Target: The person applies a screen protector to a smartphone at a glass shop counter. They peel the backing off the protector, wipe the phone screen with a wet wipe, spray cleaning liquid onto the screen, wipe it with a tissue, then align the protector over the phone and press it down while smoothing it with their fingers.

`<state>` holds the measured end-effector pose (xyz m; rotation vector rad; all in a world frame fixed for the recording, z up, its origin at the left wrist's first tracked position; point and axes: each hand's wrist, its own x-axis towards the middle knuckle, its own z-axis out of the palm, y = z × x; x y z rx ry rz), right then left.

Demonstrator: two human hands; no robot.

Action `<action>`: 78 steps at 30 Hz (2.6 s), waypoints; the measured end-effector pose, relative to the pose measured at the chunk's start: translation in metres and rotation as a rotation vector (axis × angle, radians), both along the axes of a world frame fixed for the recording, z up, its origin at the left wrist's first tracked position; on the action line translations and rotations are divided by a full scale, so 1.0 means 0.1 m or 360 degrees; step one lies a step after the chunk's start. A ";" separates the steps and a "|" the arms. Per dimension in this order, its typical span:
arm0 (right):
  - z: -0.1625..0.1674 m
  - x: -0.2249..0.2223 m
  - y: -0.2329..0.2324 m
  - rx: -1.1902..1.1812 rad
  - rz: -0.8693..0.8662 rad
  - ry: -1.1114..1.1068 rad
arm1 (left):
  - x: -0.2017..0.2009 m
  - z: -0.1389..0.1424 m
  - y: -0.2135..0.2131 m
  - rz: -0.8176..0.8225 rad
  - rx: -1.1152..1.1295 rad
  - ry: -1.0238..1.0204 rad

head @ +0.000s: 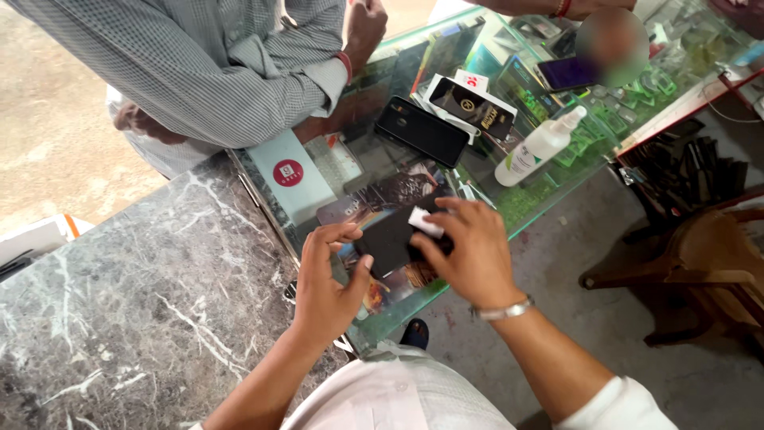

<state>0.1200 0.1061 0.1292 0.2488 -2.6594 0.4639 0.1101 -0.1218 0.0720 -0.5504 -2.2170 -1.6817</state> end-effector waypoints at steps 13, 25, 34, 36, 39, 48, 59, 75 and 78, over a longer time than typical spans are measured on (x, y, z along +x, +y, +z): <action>-0.36 0.08 0.08 0.0361 0.0192 -0.0256 | -0.08 0.14 -0.13 -0.0115 -0.0548 -0.0037; -0.46 0.03 -0.40 0.0244 0.0470 -0.0302 | -0.09 0.13 -0.09 -0.0051 -0.0602 0.0019; -0.44 -0.12 -0.35 0.0134 0.0254 -0.0097 | -0.10 0.11 -0.09 -0.0066 -0.0629 0.0053; -0.47 -0.01 -0.49 0.0110 0.0391 -0.0248 | -0.11 0.11 -0.10 -0.0052 -0.0648 0.0076; -0.41 -0.03 -0.38 0.0186 0.0317 -0.0222 | -0.11 0.11 -0.12 -0.0085 -0.0606 0.0061; -0.48 -0.03 -0.40 0.0140 0.0310 -0.0283 | -0.12 0.12 -0.10 -0.0081 -0.0651 0.0055; -0.29 -0.28 0.00 0.0281 0.0036 -0.0219 | -0.11 0.13 -0.13 -0.0088 -0.0611 0.0098; -0.37 -0.04 -0.30 0.0188 0.0439 -0.0327 | -0.11 0.15 -0.18 -0.0155 -0.0583 0.0246; -0.45 0.11 -0.36 0.0162 0.0595 -0.0381 | -0.12 0.16 -0.19 -0.0194 -0.0550 0.0269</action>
